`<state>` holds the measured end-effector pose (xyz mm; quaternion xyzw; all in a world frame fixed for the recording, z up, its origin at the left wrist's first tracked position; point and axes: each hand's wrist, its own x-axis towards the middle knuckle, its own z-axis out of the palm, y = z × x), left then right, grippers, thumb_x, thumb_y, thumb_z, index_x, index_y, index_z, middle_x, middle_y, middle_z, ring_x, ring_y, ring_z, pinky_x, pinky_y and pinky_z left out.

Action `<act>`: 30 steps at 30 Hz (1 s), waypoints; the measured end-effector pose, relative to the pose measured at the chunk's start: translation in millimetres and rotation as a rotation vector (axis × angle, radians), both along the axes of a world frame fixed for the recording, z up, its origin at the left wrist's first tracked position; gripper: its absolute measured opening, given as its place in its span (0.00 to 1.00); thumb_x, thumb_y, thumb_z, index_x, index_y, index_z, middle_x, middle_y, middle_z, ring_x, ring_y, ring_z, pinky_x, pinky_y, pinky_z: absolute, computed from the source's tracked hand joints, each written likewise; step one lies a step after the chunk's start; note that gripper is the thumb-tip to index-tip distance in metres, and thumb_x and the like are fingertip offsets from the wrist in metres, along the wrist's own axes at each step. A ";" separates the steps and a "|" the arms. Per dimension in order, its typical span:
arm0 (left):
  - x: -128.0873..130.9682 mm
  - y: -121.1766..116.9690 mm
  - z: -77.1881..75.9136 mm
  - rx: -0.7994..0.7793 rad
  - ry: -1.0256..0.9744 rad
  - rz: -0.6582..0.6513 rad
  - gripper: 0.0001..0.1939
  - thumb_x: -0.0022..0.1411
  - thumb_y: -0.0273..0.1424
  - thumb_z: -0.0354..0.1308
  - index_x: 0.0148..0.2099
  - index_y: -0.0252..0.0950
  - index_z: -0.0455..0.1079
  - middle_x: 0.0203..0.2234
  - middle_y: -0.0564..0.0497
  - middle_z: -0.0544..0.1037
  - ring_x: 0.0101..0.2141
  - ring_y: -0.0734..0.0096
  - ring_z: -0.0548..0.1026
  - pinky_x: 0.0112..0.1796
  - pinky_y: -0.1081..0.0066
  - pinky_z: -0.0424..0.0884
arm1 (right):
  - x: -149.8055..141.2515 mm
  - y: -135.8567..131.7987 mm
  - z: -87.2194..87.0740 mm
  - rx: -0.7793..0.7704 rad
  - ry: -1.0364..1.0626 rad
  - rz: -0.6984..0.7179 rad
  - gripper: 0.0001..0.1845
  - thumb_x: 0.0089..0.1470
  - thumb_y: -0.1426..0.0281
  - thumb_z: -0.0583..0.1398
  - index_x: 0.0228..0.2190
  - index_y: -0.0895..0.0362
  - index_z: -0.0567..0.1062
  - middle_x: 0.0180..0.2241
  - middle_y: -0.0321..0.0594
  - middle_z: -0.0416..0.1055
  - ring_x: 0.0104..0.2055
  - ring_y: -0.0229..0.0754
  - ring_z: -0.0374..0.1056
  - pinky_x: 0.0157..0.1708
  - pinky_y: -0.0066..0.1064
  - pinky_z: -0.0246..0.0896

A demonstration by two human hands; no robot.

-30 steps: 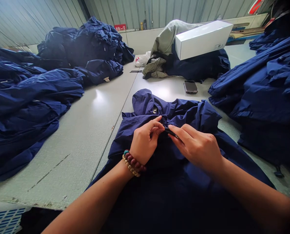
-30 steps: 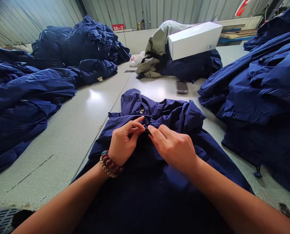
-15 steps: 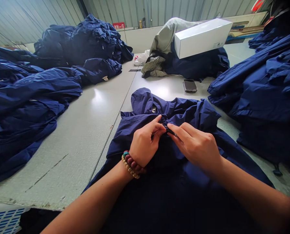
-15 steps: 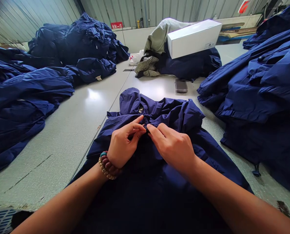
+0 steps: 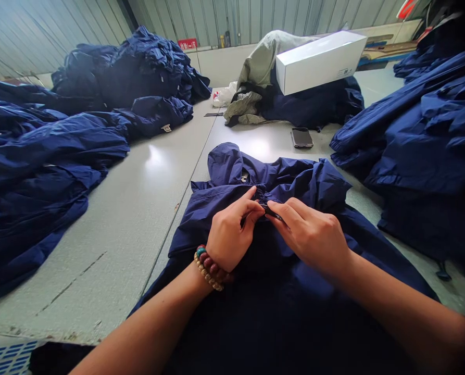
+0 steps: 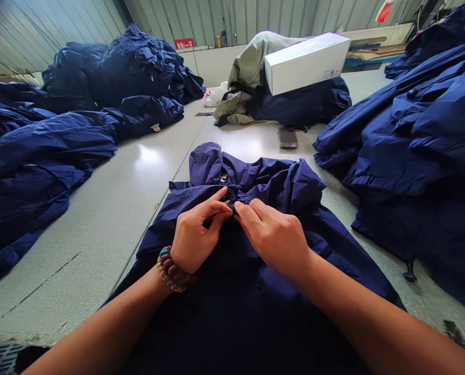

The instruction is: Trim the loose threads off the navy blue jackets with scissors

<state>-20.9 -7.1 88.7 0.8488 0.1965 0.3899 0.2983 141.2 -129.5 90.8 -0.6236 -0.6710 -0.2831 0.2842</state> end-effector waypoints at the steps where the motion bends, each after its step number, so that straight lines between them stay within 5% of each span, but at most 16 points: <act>1: -0.1 0.1 -0.2 -0.003 -0.001 0.002 0.05 0.74 0.28 0.61 0.45 0.40 0.79 0.65 0.46 0.78 0.52 0.58 0.86 0.53 0.61 0.84 | 0.1 0.2 0.0 0.003 -0.002 0.003 0.12 0.75 0.68 0.60 0.54 0.60 0.78 0.34 0.38 0.79 0.33 0.36 0.76 0.29 0.31 0.57; 14: 1.6 0.9 -3.0 -0.021 -0.013 -0.010 0.04 0.74 0.26 0.63 0.45 0.40 0.78 0.62 0.46 0.80 0.50 0.60 0.87 0.53 0.62 0.85 | 4.4 1.3 -3.2 -0.014 0.099 0.003 0.12 0.75 0.65 0.59 0.52 0.57 0.80 0.36 0.38 0.80 0.32 0.37 0.77 0.28 0.30 0.60; 20: 2.5 4.6 1.5 -0.048 -0.020 0.013 0.02 0.74 0.27 0.62 0.46 0.40 0.75 0.60 0.48 0.82 0.48 0.64 0.87 0.52 0.65 0.85 | 10.1 10.1 -6.4 -0.036 0.631 0.053 0.15 0.70 0.57 0.64 0.47 0.54 0.80 0.35 0.38 0.80 0.31 0.39 0.75 0.33 0.30 0.66; 24: 3.6 7.5 1.6 -0.050 -0.020 0.032 0.02 0.74 0.27 0.63 0.45 0.39 0.74 0.58 0.48 0.83 0.46 0.67 0.87 0.51 0.65 0.86 | 16.5 17.6 -10.1 -0.096 1.003 0.052 0.21 0.74 0.52 0.55 0.45 0.53 0.81 0.24 0.32 0.68 0.23 0.36 0.61 0.24 0.30 0.56; 27: 3.5 9.5 -0.7 -0.069 -0.019 0.028 0.05 0.72 0.25 0.64 0.48 0.39 0.75 0.58 0.48 0.83 0.46 0.66 0.87 0.51 0.64 0.86 | 18.1 18.6 -11.2 -0.143 1.079 0.083 0.22 0.74 0.51 0.55 0.45 0.53 0.81 0.24 0.31 0.65 0.22 0.36 0.57 0.23 0.31 0.51; 30: 2.8 10.5 -2.2 -0.043 -0.011 0.016 0.09 0.71 0.25 0.65 0.51 0.41 0.77 0.59 0.48 0.82 0.49 0.65 0.86 0.52 0.63 0.86 | 16.7 17.1 -11.5 -0.182 0.965 0.101 0.19 0.73 0.54 0.57 0.48 0.54 0.79 0.26 0.32 0.67 0.24 0.36 0.60 0.27 0.31 0.56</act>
